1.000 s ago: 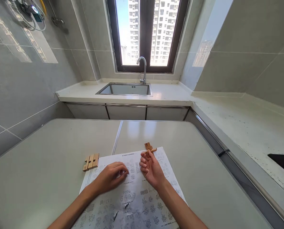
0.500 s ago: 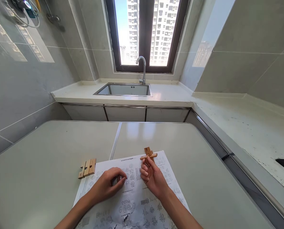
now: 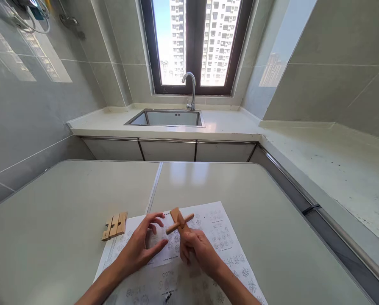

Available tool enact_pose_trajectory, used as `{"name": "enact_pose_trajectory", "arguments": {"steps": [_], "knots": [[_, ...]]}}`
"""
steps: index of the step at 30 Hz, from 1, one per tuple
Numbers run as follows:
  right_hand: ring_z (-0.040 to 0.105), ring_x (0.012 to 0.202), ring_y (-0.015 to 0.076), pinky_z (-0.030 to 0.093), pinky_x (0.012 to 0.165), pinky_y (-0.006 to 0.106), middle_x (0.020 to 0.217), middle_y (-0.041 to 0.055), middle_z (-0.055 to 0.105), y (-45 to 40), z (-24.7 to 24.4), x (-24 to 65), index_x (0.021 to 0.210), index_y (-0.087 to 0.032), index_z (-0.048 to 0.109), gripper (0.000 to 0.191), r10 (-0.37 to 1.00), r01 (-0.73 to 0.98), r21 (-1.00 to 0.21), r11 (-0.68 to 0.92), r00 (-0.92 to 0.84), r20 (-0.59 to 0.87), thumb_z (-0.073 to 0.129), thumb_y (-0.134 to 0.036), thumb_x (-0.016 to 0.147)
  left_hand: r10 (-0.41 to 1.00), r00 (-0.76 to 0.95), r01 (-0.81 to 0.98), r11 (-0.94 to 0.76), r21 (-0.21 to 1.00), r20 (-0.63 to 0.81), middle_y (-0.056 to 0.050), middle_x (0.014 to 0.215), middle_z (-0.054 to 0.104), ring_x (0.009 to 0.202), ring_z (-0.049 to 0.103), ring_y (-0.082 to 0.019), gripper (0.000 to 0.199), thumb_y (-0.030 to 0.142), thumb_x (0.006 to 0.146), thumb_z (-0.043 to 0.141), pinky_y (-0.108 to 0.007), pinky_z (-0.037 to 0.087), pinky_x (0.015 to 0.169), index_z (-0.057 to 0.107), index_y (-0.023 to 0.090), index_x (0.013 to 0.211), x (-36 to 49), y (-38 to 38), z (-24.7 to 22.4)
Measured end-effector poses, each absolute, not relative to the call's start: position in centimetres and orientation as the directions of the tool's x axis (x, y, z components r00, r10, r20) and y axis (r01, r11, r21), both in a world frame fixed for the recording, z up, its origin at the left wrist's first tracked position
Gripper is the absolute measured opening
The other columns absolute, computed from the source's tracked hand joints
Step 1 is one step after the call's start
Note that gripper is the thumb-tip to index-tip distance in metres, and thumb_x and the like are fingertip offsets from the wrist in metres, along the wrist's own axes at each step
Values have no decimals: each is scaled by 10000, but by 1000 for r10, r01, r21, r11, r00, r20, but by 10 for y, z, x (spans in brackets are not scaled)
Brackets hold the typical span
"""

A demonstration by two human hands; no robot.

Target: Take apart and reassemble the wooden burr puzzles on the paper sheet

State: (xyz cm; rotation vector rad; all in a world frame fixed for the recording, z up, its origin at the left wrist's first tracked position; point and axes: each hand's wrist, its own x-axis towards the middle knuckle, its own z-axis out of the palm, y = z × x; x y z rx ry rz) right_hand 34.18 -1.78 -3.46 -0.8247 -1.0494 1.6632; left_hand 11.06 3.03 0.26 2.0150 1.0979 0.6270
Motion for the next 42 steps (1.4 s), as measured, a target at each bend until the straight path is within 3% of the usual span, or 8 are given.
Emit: {"name": "enact_pose_trajectory", "arguments": {"steps": [4, 7, 15, 24, 32, 42], "knots": [[369, 376, 84, 285, 427, 244, 413, -26, 464, -25, -39, 342, 484, -202, 496, 542, 912, -275, -951, -141, -410, -17, 628, -503, 915, 799, 600, 380, -318, 868, 30, -114, 1535, 499, 1301, 558, -331, 1110, 348, 667, 959, -506, 439, 1151, 327, 361, 1580, 110, 26, 14], [377, 364, 77, 281, 416, 233, 395, -28, 457, -27, -36, 347, 460, -191, 517, 534, 860, -275, -943, -186, -510, -21, 668, -481, 881, 717, 697, 303, -272, 913, -18, -103, 1576, 472, 1355, 513, -361, 1257, 318, 551, 1007, -512, 418, 1172, 331, 382, 1610, 111, 22, 21], [329, 325, 79, 280, 351, 231, 426, -72, 385, -28, -33, 347, 524, -244, 399, 459, 732, -346, -849, -400, -678, -69, 653, -476, 829, 633, 774, 199, -206, 958, -25, -77, 1506, 576, 1247, 586, -338, 1052, 323, 554, 977, -491, 459, 1119, 522, 351, 1502, 115, 14, 20], [249, 431, 69, 252, 407, 211, 528, -103, 321, -30, -32, 341, 674, -237, 416, 506, 829, -430, -825, -368, -554, -82, 651, -601, 936, 734, 669, 226, -345, 911, 112, -59, 1364, 641, 1097, 610, -258, 963, 225, 535, 958, -407, 488, 1047, 537, 312, 1397, 120, 11, 18], [189, 449, 46, 178, 411, 205, 579, -112, 290, -29, -22, 348, 666, -236, 379, 568, 729, -392, -788, -475, -677, -102, 703, -629, 916, 710, 677, 154, -394, 906, 193, -57, 1301, 658, 1076, 606, -257, 901, 192, 540, 878, -398, 498, 1007, 546, 296, 1372, 123, 10, 17], [239, 449, 56, 221, 405, 202, 568, -109, 323, -35, -30, 342, 733, -222, 445, 519, 792, -446, -792, -416, -607, -74, 682, -640, 930, 730, 640, 160, -432, 887, 240, -34, 1221, 667, 1046, 615, -245, 888, 199, 526, 898, -379, 502, 971, 547, 300, 1336, 124, 4, 20]]}}
